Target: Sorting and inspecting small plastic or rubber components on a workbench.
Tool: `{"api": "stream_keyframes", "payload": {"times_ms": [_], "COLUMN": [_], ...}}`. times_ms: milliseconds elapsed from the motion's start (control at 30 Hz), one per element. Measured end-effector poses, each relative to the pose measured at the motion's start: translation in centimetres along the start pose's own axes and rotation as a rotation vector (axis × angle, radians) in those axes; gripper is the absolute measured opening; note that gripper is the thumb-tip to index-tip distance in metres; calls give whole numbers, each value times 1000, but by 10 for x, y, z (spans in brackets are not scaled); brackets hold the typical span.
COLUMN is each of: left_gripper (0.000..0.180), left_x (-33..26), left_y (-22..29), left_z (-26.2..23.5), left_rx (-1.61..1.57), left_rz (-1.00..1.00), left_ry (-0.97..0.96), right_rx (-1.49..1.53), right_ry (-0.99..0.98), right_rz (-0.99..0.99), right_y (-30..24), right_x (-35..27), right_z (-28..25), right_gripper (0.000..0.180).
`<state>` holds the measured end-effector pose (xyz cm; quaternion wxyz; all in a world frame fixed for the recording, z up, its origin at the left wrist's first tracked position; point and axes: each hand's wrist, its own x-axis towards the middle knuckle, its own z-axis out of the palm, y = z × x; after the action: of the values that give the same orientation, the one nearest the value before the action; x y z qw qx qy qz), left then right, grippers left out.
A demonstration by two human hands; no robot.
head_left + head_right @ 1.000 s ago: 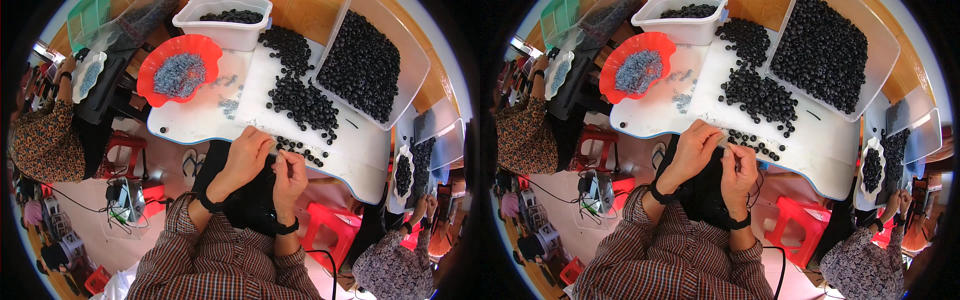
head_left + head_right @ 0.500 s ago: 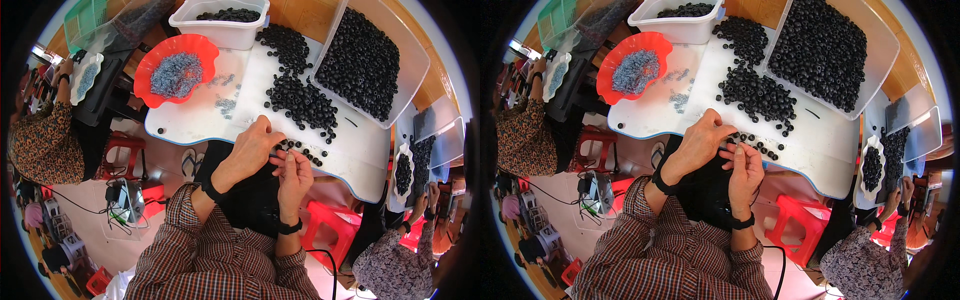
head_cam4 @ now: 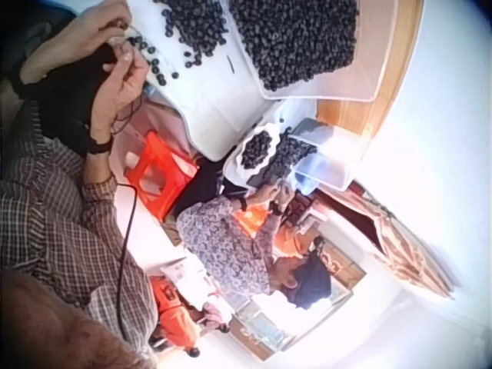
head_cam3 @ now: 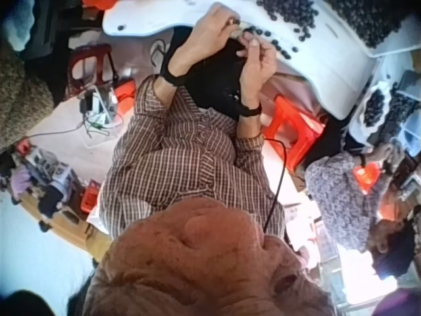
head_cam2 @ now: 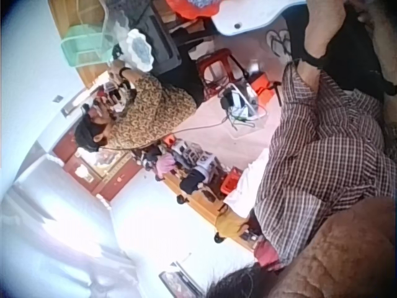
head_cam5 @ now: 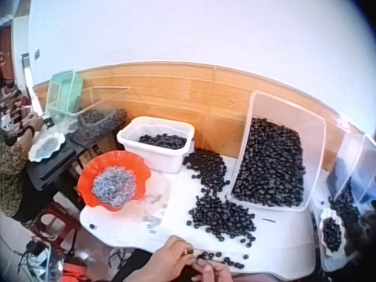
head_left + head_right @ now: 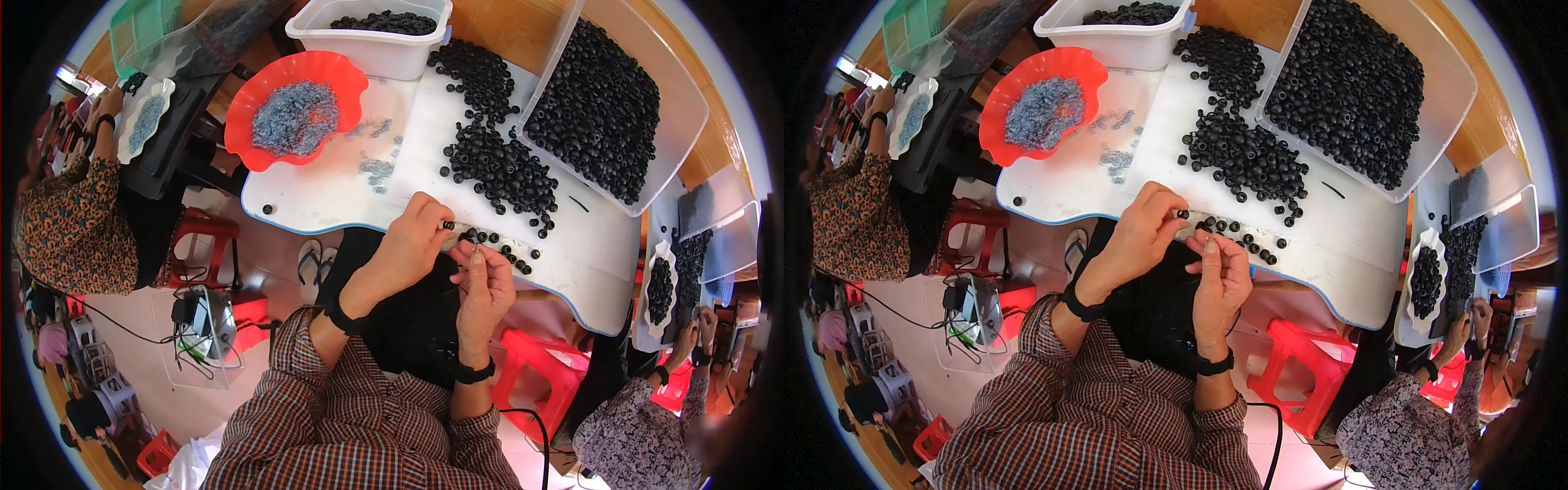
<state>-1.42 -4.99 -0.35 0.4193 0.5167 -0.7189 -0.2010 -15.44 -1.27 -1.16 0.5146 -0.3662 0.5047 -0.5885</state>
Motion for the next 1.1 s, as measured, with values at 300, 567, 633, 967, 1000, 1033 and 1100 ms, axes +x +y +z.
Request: {"api": "stream_keyframes", "payload": {"times_ms": [300, 567, 633, 967, 1000, 1033, 1100], "left_gripper": [24, 25, 25, 27, 27, 26, 26], "left_x": [-20, -33, -36, -46, -47, -49, -51], "left_y": [2, 2, 0, 3, 3, 2, 1], "left_z": [-12, -11, -9, -10, -9, -9, -9], "left_rx": [-1244, -1608, -1603, -1661, -1664, -1671, -1679], "left_rz": [-485, -606, -606, -685, -683, -659, -634], "left_ry": [-55, 13, 26, 71, 74, 68, 68], "right_rx": [-58, -47, -54, -138, -140, -146, -154], "right_ry": [-35, -24, -31, -133, -136, -141, -151], "right_rz": [-38, -111, -134, -251, -252, -244, -237], "right_y": [2, 7, 3, -6, -6, -6, -6], "right_x": [-2, -5, -7, -14, -14, -15, -16], "right_z": [-1, -2, 0, 16, 17, 18, 20], "right_gripper": [14, 13, 13, 13, 13, 12, 12]}}
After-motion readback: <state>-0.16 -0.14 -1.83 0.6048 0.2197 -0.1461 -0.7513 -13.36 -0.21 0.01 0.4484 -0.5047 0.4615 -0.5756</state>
